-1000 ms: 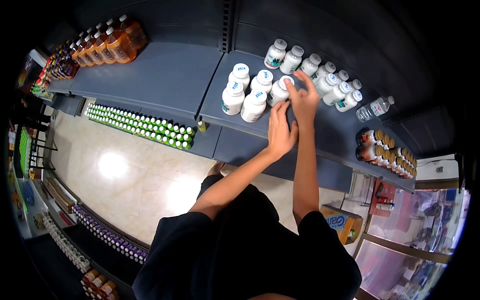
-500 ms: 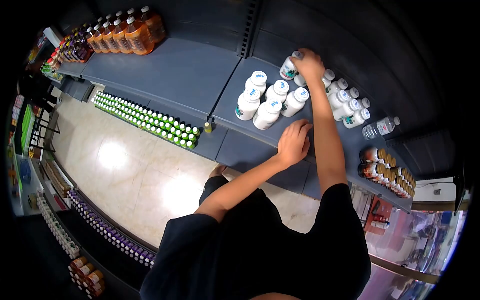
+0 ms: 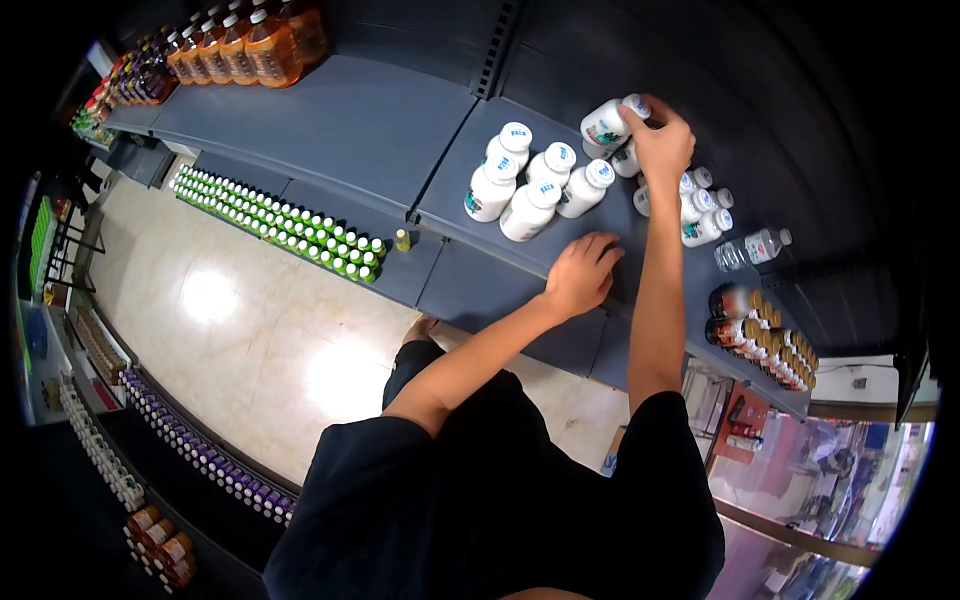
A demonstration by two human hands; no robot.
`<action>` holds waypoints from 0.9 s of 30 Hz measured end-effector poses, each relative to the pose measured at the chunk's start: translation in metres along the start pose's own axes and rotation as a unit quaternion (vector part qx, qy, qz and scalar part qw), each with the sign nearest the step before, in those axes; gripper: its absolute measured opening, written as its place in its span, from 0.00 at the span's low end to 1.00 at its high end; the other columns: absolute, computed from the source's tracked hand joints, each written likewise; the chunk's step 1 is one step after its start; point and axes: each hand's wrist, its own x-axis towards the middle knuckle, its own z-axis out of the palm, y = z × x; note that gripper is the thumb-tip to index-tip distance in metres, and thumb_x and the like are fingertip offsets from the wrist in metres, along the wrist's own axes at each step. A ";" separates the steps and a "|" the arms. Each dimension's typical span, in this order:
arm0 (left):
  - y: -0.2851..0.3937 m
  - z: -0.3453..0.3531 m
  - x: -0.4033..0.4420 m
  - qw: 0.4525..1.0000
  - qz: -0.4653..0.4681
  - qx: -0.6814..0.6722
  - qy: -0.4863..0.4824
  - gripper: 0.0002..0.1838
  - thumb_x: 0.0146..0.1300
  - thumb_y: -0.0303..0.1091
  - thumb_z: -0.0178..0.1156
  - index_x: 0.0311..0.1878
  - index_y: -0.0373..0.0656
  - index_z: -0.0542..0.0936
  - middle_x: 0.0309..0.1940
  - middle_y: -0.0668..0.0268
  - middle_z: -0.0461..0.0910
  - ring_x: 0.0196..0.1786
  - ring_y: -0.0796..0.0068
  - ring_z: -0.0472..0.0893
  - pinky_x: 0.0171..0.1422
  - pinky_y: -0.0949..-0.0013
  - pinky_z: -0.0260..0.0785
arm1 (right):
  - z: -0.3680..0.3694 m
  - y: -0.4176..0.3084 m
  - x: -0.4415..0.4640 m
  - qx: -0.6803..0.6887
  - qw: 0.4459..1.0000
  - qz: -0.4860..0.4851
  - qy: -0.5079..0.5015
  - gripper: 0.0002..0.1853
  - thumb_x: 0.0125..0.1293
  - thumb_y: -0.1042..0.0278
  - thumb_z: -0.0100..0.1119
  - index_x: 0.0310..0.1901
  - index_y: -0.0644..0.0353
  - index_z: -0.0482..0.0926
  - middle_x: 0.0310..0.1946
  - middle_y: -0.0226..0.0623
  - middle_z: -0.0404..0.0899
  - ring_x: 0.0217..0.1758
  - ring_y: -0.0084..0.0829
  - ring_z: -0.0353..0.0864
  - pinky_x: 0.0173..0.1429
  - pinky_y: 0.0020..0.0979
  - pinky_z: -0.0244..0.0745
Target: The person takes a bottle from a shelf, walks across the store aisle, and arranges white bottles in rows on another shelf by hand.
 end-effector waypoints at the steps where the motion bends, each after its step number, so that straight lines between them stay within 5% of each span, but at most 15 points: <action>1: 0.001 -0.001 0.000 1.000 0.000 -0.009 0.002 0.24 0.52 0.23 0.67 0.55 0.42 0.81 0.60 0.59 0.78 0.62 0.54 0.78 0.63 0.56 0.73 | -0.011 -0.003 -0.003 0.009 1.000 -0.004 0.013 0.24 0.54 0.52 0.79 0.50 0.55 0.91 0.44 0.46 0.91 0.50 0.47 0.91 0.57 0.41 0.83; 6: 0.002 -0.005 -0.003 0.999 -0.011 -0.036 0.019 0.18 0.57 0.22 0.64 0.52 0.43 0.83 0.51 0.63 0.82 0.51 0.57 0.82 0.51 0.57 0.76 | -0.057 0.003 -0.026 0.029 0.996 0.006 0.079 0.25 0.53 0.54 0.82 0.49 0.61 0.91 0.41 0.46 0.91 0.43 0.39 0.91 0.55 0.36 0.82; 10: 0.001 -0.005 -0.006 0.999 -0.006 -0.037 0.009 0.16 0.59 0.22 0.63 0.51 0.44 0.84 0.41 0.65 0.83 0.42 0.60 0.83 0.45 0.59 0.76 | -0.083 0.017 -0.052 0.000 0.992 0.116 0.039 0.24 0.53 0.58 0.84 0.48 0.65 0.91 0.37 0.38 0.90 0.40 0.25 0.87 0.49 0.27 0.80; 14: -0.003 -0.007 -0.010 0.997 -0.020 -0.051 -0.049 0.15 0.59 0.28 0.67 0.50 0.43 0.83 0.39 0.65 0.82 0.43 0.60 0.84 0.46 0.58 0.76 | -0.093 0.026 -0.091 0.043 0.993 0.103 0.023 0.28 0.50 0.55 0.85 0.48 0.65 0.90 0.39 0.45 0.90 0.45 0.34 0.89 0.50 0.34 0.82; 20: -0.009 -0.018 -0.018 0.993 0.068 -0.073 -0.066 0.23 0.57 0.46 0.72 0.51 0.44 0.81 0.46 0.62 0.79 0.45 0.57 0.82 0.49 0.56 0.73 | -0.080 0.016 -0.127 0.153 0.983 0.101 0.015 0.26 0.51 0.61 0.85 0.49 0.66 0.89 0.40 0.44 0.90 0.45 0.28 0.88 0.48 0.32 0.83; 27: -0.008 -0.019 -0.027 0.991 0.112 -0.002 -0.067 0.26 0.59 0.47 0.71 0.55 0.43 0.80 0.53 0.61 0.75 0.54 0.57 0.75 0.58 0.56 0.65 | -0.062 -0.011 -0.145 0.154 0.983 0.103 -0.019 0.26 0.50 0.60 0.85 0.50 0.62 0.90 0.37 0.41 0.89 0.39 0.31 0.88 0.45 0.33 0.83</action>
